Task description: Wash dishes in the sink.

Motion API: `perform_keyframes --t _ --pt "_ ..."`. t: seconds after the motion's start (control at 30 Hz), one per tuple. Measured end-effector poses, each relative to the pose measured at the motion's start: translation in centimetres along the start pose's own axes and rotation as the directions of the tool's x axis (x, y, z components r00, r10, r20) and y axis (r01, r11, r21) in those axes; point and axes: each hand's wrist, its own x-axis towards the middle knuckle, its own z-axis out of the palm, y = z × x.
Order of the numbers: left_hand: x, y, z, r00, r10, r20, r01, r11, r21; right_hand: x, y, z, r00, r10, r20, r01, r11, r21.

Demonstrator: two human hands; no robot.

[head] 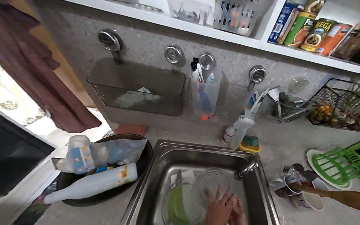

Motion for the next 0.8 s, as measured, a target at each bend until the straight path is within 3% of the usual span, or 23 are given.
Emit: perform_keyframes --t 0.1,0.2,0.27,0.33,0.43,0.5,0.57,0.63,0.7,0.8 --pt "0.3 0.1 -1.2 0.99 -0.066 0.127 0.068 0.998 -0.012 -0.3 -0.6 0.4 1.0 0.014 0.004 -0.013 0.998 -0.055" --pt "0.4 -1.9 -2.9 0.933 -0.343 0.107 0.351 0.934 -0.068 -1.0 -2.2 1.4 0.998 0.031 0.051 -0.022 0.985 -0.173" --pt "0.5 -4.3 -4.1 0.825 -0.554 0.112 0.564 0.817 -0.12 -1.3 -2.6 1.8 0.992 0.036 0.12 -0.013 0.983 -0.183" --pt "0.5 -6.0 -6.0 0.73 -0.653 0.203 0.683 0.681 -0.264 -1.7 -2.8 2.2 0.989 0.006 0.151 0.021 0.984 -0.178" --pt "0.1 -5.3 -8.6 0.768 -0.538 0.347 0.604 0.428 -0.672 -2.8 -2.8 3.6 0.975 -0.057 0.215 0.126 0.937 -0.325" --pt "0.0 -4.0 -9.7 0.771 -0.469 0.431 0.586 0.259 -0.768 -3.8 -2.8 5.1 0.941 -0.084 0.326 0.268 0.775 -0.572" --pt "0.5 -3.1 -10.2 0.734 -0.46 0.5 0.612 0.128 -0.78 -4.7 -2.9 6.6 0.872 -0.084 0.483 0.467 0.442 -0.766" --pt "0.9 -2.5 -10.1 0.686 -0.512 0.516 0.617 0.035 -0.786 -5.2 -3.0 7.5 0.816 -0.066 0.574 0.577 0.148 -0.803" --pt "0.8 -2.3 -10.0 0.663 -0.549 0.509 0.593 -0.031 -0.805 -5.4 -3.1 7.5 0.776 -0.072 0.627 0.63 0.028 -0.776" --pt "0.7 -2.1 -9.2 0.628 -0.636 0.447 0.484 -0.13 -0.865 -4.8 -2.9 7.0 0.698 -0.087 0.711 0.711 -0.031 -0.702"
